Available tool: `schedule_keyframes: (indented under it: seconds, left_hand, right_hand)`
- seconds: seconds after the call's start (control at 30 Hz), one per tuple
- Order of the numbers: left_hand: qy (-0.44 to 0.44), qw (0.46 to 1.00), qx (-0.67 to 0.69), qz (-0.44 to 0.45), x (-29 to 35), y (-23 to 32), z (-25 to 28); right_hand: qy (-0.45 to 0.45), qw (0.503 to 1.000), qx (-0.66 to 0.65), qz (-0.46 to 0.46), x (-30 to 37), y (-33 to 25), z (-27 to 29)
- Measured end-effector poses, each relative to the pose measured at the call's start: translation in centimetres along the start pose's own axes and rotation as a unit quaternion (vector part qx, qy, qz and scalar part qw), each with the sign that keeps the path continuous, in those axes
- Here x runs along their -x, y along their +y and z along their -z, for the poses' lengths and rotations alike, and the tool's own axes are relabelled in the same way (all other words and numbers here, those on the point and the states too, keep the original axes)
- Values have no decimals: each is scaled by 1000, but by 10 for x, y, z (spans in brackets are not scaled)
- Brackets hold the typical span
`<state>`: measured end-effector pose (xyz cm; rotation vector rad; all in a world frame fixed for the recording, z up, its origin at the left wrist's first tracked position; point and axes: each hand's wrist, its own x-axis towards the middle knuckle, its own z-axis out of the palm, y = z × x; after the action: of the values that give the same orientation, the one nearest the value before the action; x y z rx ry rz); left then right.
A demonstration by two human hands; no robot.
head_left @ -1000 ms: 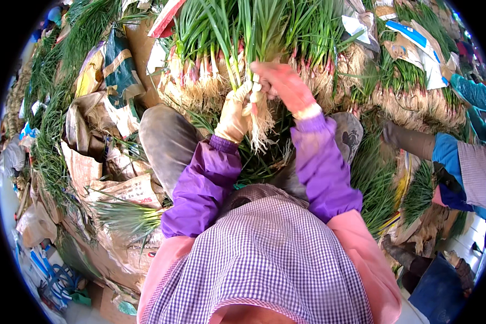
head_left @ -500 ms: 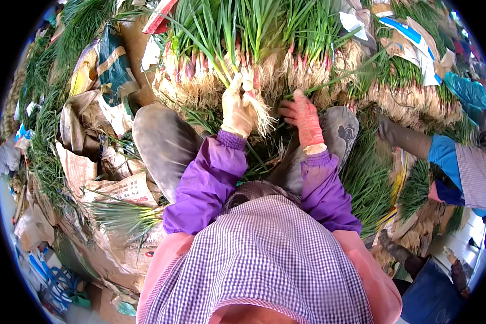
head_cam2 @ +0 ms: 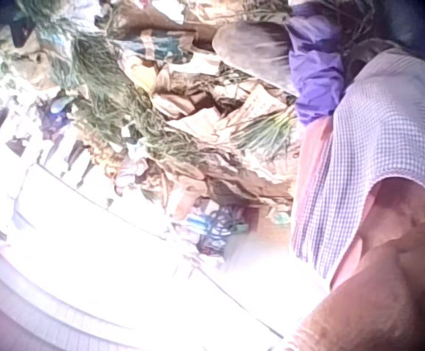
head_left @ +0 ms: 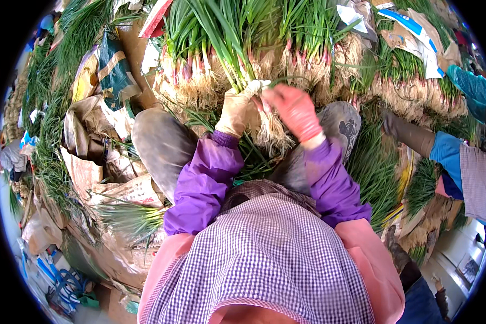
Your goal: The person sits on the floor and repeatedly gathers green onions, aligns the roots, and ties them into bundles using rubber bands. The person places the finished bundles aside and continues the process with new bunches.
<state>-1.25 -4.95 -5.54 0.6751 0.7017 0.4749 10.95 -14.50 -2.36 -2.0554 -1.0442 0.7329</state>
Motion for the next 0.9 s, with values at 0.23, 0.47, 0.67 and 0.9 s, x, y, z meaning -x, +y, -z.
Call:
schedule_keyframes:
  seconds: [0.23,0.47,0.67,0.9]
  left_hand:
    - [-52,993,90,-47,4,-6,-11]
    - [-80,988,111,-75,9,-18,-21]
    - [-99,988,95,-71,12,-27,-20]
    - [-15,998,22,-64,12,-36,-22]
  right_hand:
    - [-107,911,-396,-38,-55,-31,-11]
    - [-100,827,-535,-142,-29,-42,4]
    - [-10,804,-585,-107,-24,-23,-8]
    - [228,933,-250,123,-24,-16,-20]
